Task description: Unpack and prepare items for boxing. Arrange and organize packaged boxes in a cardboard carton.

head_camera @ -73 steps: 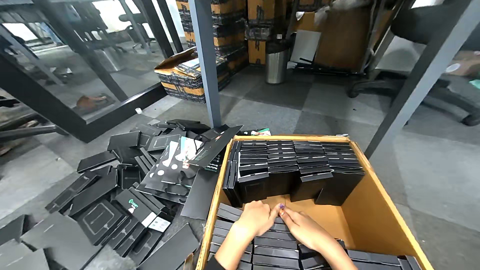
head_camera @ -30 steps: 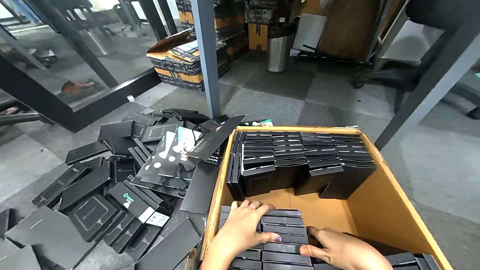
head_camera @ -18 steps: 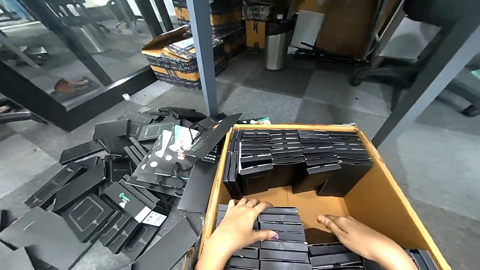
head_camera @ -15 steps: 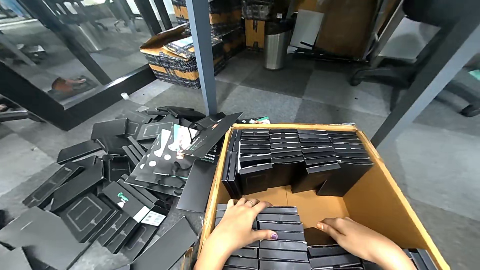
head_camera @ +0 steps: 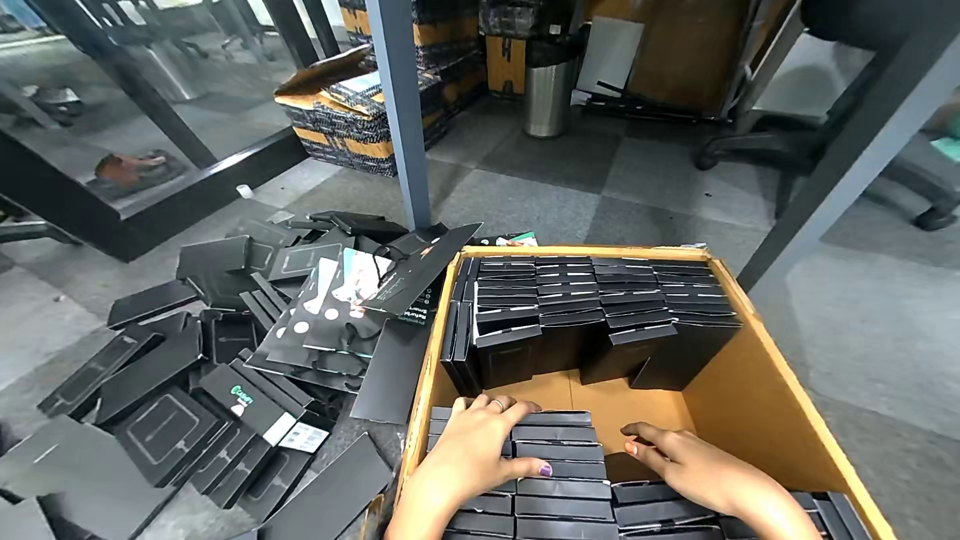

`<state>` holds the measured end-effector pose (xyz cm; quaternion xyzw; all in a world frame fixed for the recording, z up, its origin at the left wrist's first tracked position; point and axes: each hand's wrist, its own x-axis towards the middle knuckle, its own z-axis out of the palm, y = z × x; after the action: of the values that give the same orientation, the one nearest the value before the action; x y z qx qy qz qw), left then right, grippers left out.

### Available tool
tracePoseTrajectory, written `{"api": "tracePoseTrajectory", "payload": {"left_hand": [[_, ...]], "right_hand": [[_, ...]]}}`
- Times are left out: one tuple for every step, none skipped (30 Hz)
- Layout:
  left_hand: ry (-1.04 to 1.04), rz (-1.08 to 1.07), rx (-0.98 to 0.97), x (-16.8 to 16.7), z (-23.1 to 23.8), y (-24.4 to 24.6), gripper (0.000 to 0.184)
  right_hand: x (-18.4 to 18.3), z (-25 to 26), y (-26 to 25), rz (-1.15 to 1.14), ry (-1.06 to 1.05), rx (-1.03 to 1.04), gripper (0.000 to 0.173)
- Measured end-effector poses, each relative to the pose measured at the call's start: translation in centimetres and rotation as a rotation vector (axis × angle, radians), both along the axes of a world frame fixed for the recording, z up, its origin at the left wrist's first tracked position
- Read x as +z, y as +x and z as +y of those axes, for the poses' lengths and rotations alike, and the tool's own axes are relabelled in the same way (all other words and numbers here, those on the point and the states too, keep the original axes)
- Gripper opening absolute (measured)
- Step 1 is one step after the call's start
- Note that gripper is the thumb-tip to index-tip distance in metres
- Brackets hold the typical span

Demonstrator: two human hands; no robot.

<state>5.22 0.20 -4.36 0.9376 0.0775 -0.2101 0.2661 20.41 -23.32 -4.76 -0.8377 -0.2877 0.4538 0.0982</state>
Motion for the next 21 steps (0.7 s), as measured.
{"api": "tracePoseTrajectory", "payload": {"left_hand": [[0.000,-0.002,-0.001,0.0,0.0,0.0,0.071],[0.003,-0.005,-0.002,0.0,0.0,0.0,0.071],[0.003,-0.004,-0.004,0.1,0.0,0.0,0.072],[0.002,-0.001,-0.004,0.1,0.0,0.0,0.072],[0.002,0.001,-0.002,0.2,0.0,0.0,0.072],[0.000,0.007,-0.001,0.2,0.0,0.0,0.072],[0.000,0.013,-0.002,0.2,0.0,0.0,0.072],[0.000,0.014,-0.006,0.2,0.0,0.0,0.072],[-0.001,0.006,-0.009,0.2,0.0,0.0,0.072],[-0.005,0.003,-0.010,0.2,0.0,0.0,0.072],[-0.007,0.003,-0.010,0.2,0.1,0.0,0.072],[-0.009,0.000,-0.010,0.2,0.1,0.0,0.072],[-0.009,0.001,-0.012,0.3,0.1,-0.1,0.072],[-0.009,0.001,-0.013,0.2,0.1,-0.1,0.073],[-0.009,0.001,-0.014,0.2,0.1,-0.1,0.073],[-0.012,-0.007,-0.013,0.1,0.1,-0.1,0.072],[-0.016,-0.012,-0.012,0.1,0.1,-0.1,0.072],[-0.019,-0.015,-0.012,0.0,0.1,-0.1,0.071],[-0.020,-0.014,-0.013,0.0,0.1,-0.1,0.071],[-0.019,-0.015,-0.015,0.1,0.1,-0.1,0.071],[-0.019,-0.019,-0.016,0.1,0.2,-0.1,0.071]], "right_hand": [[-0.1,0.0,0.0,-0.001,0.004,-0.005,0.049],[-0.1,0.0,0.1,-0.005,0.009,-0.013,0.050],[-0.2,0.0,0.1,-0.017,0.023,-0.025,0.050],[-0.2,0.0,0.2,-0.039,0.049,-0.040,0.050],[-0.3,0.0,0.2,-0.068,0.085,-0.058,0.049],[-0.4,0.0,0.2,-0.113,0.136,-0.078,0.047],[-0.6,-0.1,0.2,-0.177,0.202,-0.104,0.045],[-0.8,-0.2,0.3,-0.255,0.282,-0.131,0.042],[-1.0,-0.1,0.6,-0.342,0.364,-0.154,0.040],[-1.3,0.1,1.0,-0.437,0.453,-0.161,0.039],[-1.8,0.5,1.7,-0.525,0.531,-0.154,0.040],[-2.1,0.9,2.4,-0.596,0.588,-0.140,0.042],[-2.4,1.3,3.3,-0.652,0.625,-0.126,0.047],[-2.6,1.8,4.1,-0.692,0.636,-0.115,0.055],[-2.7,2.3,4.9,-0.719,0.622,-0.106,0.065],[-2.8,2.8,5.7,-0.736,0.579,-0.095,0.076],[-2.9,3.1,6.3,-0.749,0.533,-0.077,0.086],[-3.1,3.3,6.8,-0.755,0.481,-0.056,0.093],[-3.3,3.4,7.1,-0.753,0.431,-0.039,0.096],[-3.5,3.4,7.3,-0.760,0.402,-0.027,0.096],[-3.7,3.2,7.4,-0.785,0.411,-0.017,0.095]]}}
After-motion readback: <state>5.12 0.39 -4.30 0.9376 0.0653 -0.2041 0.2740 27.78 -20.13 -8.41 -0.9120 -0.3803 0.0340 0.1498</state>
